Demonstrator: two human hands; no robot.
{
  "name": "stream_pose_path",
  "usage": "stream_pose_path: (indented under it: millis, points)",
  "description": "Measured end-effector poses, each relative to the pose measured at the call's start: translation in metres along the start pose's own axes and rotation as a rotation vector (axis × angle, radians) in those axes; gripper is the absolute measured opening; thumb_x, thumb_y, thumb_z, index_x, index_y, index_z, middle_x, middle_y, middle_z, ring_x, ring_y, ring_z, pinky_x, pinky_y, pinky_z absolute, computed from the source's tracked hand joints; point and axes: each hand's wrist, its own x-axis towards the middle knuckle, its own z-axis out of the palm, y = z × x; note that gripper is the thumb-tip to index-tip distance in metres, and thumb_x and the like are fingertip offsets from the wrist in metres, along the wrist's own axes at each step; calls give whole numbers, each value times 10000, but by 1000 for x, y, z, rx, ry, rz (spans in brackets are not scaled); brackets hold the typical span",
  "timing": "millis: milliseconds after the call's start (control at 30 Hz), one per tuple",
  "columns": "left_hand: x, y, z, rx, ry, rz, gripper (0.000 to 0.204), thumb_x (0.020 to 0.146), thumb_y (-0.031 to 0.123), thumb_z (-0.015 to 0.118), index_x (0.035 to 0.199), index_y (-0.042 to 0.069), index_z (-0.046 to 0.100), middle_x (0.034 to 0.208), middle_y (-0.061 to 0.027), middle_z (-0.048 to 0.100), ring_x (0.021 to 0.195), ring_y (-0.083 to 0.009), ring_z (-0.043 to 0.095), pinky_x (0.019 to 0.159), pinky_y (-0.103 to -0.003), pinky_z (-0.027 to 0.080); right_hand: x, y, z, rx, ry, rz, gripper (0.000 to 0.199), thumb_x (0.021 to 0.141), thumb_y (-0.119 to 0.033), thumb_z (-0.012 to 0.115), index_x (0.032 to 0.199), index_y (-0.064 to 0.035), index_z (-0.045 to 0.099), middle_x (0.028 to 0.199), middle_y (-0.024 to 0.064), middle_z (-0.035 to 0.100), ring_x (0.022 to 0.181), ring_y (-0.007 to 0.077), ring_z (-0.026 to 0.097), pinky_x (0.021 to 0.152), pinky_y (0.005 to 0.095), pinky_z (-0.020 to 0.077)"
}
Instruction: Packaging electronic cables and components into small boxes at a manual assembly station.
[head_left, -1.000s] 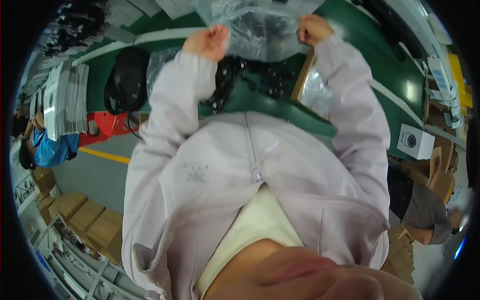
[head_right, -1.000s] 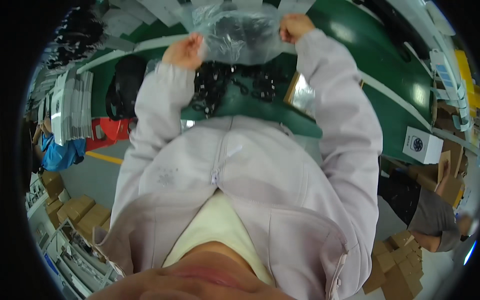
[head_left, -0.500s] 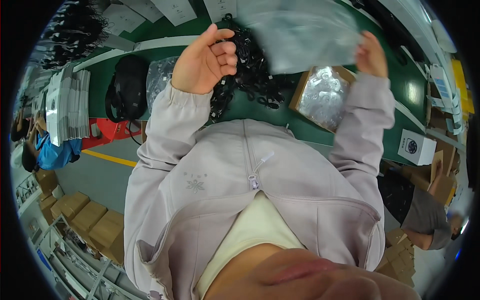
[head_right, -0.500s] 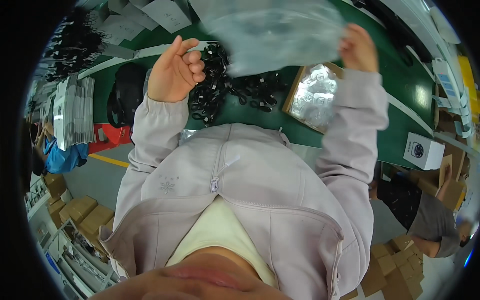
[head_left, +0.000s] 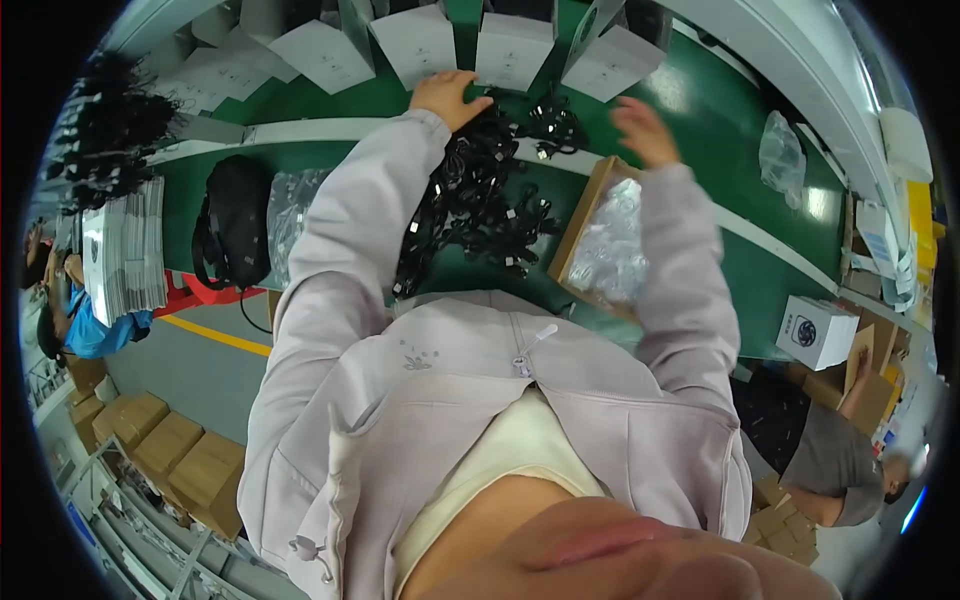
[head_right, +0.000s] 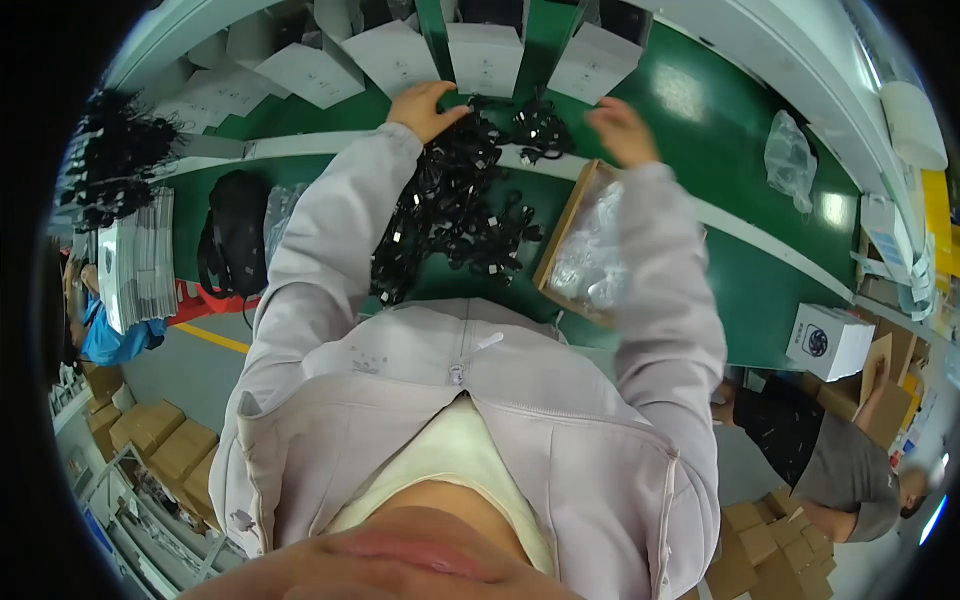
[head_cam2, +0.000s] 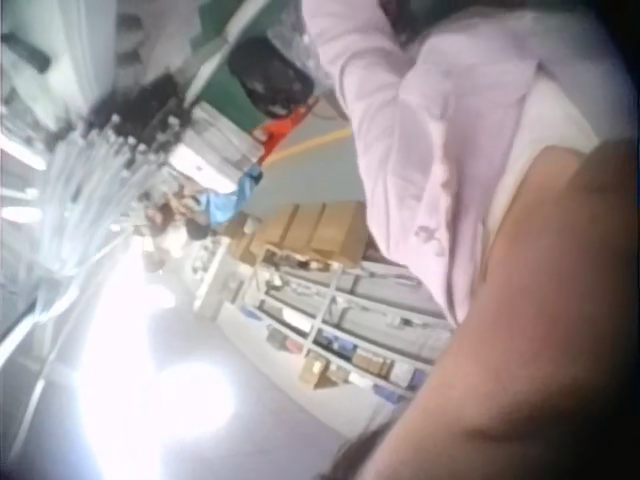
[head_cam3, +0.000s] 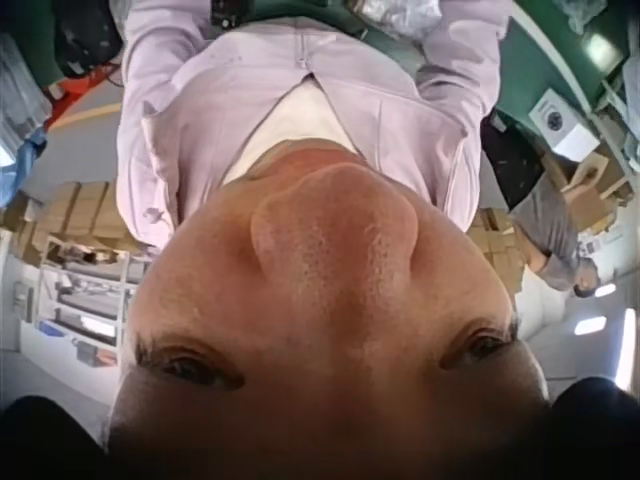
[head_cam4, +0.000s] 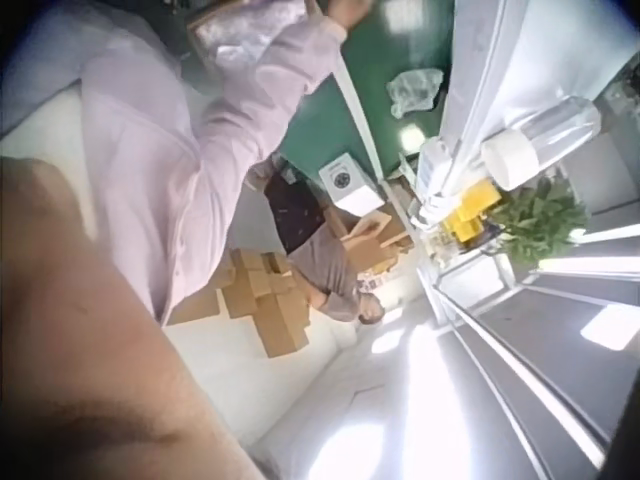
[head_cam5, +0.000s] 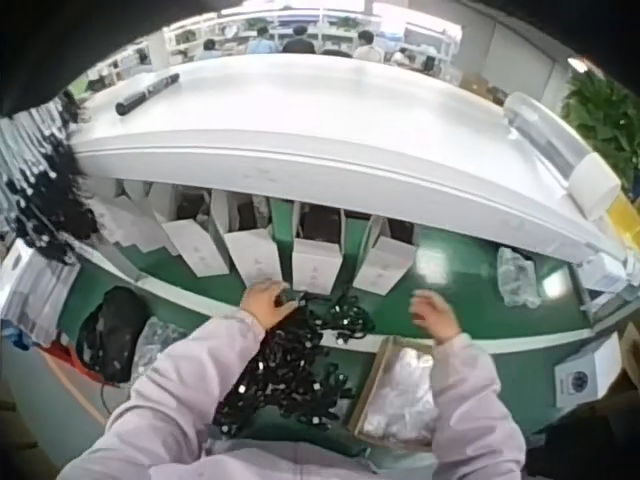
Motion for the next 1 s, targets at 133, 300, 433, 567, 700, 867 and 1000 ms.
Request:
stream_pose_path:
  millis: [133,300,433,567,700,867,1000]
  points:
    - [45,16,46,358,-196,103,556,739,506,559,1107,91,515,1137,-116,511,1079,-270,453,871,-389,354,77,69,91,-663,60,-17,583,678,-449,630,1184,-203,477,1201,78,458,1084,255,453,899,341,362]
    - [42,31,51,618,-424,21,639,704,643,481,1158,193,482,1162,-114,485,1121,-307,404,901,-426,326,66,62,143,-1070,176,180,552,690,-507,562,1190,-293,463,1282,47,387,1157,303,361,901,480,317]
    - [40,37,49,590,-562,-119,625,682,672,479,1173,287,451,1146,-106,481,1125,-333,389,896,-453,327,55,59,147,-978,161,265,478,688,-489,533,1123,-291,509,1289,22,372,1196,287,296,877,556,284]
    - [35,11,45,357,-721,-269,599,672,678,488,1162,339,435,1115,-92,486,1112,-344,393,884,-472,332,41,49,157,-1146,-50,280,389,709,-419,523,1043,-224,549,1194,47,441,1078,312,419,849,492,348]
    - [22,8,43,268,-855,-112,577,675,670,493,1146,341,437,1098,-81,489,1107,-336,396,877,-480,335,57,94,140,-929,-351,174,346,738,-363,506,992,-134,560,1066,96,486,946,341,502,825,414,399]
    - [-9,14,32,302,-897,10,509,718,609,495,1134,318,456,1108,-57,492,1111,-303,404,877,-486,333,-6,117,173,-1035,-48,25,370,755,-328,500,1007,-60,545,1081,158,485,881,370,530,806,362,426]
    - [-35,10,32,345,-786,124,449,769,513,499,1139,259,480,1132,-53,495,1113,-271,419,880,-466,346,-16,108,168,-1023,-192,102,417,759,-323,512,1059,-33,512,1139,197,457,947,362,519,835,378,418]
